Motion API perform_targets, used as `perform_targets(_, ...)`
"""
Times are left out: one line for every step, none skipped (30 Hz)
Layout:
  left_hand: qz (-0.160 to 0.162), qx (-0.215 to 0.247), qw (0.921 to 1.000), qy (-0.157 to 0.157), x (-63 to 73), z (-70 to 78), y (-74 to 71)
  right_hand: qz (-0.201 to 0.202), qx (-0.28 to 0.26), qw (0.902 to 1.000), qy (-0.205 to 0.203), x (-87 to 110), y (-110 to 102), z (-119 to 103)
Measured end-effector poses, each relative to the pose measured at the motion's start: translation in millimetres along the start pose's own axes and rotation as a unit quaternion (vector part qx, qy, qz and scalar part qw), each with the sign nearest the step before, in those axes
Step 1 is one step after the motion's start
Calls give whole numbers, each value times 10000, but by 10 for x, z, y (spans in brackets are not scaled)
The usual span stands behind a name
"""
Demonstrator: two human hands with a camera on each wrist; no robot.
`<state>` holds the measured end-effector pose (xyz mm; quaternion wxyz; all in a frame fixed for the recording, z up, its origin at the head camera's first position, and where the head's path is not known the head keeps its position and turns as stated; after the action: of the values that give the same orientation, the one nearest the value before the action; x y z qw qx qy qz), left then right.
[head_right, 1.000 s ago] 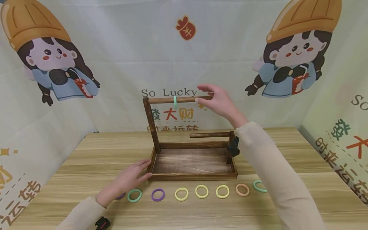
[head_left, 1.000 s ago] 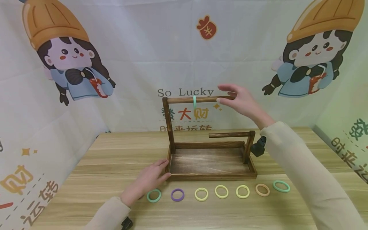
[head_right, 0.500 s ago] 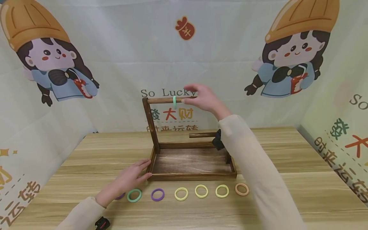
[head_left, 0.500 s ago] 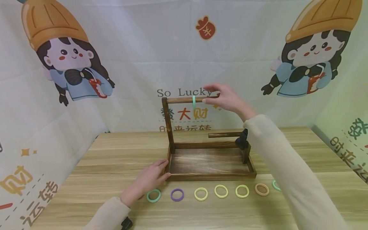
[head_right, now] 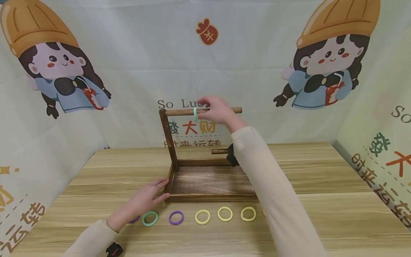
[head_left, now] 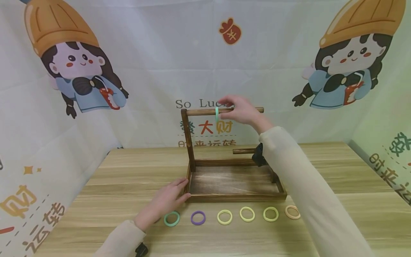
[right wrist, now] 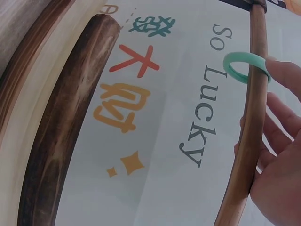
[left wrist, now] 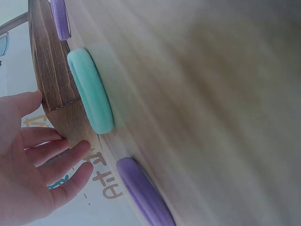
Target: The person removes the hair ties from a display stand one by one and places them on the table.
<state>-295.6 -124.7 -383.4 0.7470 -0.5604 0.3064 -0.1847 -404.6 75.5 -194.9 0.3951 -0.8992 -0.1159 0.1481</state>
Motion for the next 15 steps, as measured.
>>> perform_targets(-2, -5, 10000, 1, -1, 0, 1, -30, 31, 10000, 15, -5, 14, 0)
perform_targets(-1, -8, 10000, 4, -2, 0, 0, -57, 61, 10000, 15, -13, 29, 2)
perform_targets(3, -6, 10000, 7, -4, 0, 0, -80, 85, 9999, 6, -19, 41, 2)
perform_targets(5, -5, 10000, 10, -4, 1, -1, -86, 134, 9999, 1, -25, 50, 0)
perform_targets(7, -8, 10000, 12, -5, 1, -1, -73, 205, 9998, -5, -27, 56, -3)
perform_targets(7, -12, 10000, 10, -5, 1, -2, -63, 286, 9996, -14, -29, 62, -6)
perform_targets(11, -8, 10000, 12, -6, 3, -4, -52, 373, 9993, -18, -32, 69, -7)
perform_targets(15, -8, 10000, 13, -6, 3, -5, -39, 452, 9990, -36, -36, 76, -11)
perform_targets(13, -12, 10000, 12, -5, 3, -6, -11, 561, 9984, -33, -36, 80, -14)
perform_targets(17, -19, 10000, 20, -5, 4, -6, 17, 650, 9979, -40, -37, 83, -20)
perform_targets(25, -21, 10000, 25, -4, 5, -8, 35, 753, 9971, -37, -40, 90, -22)
perform_targets(33, -30, 10000, 34, -4, 6, -9, 49, 828, 9965, -34, -42, 95, -26)
perform_targets(44, -34, 10000, 41, -4, 8, -10, 64, 902, 9959, -32, -45, 100, -30)
perform_targets(51, -42, 10000, 47, -3, 9, -11, 85, 996, 9950, -13, -50, 106, -29)
perform_targets(54, -55, 10000, 54, -3, 10, -11, 109, 1088, 9940, 17, -53, 112, -26)
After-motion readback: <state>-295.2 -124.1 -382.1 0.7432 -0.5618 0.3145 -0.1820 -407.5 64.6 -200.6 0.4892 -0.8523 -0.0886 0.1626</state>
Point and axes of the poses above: each hand's wrist, its own x-axis away from the middle knuckle, its own y-axis out of the palm, z = x × y, the point moved 7 cm from there along -x, towards the middle knuckle, and after that the axes turned 12 degrees about y, right-handed, at the moved point
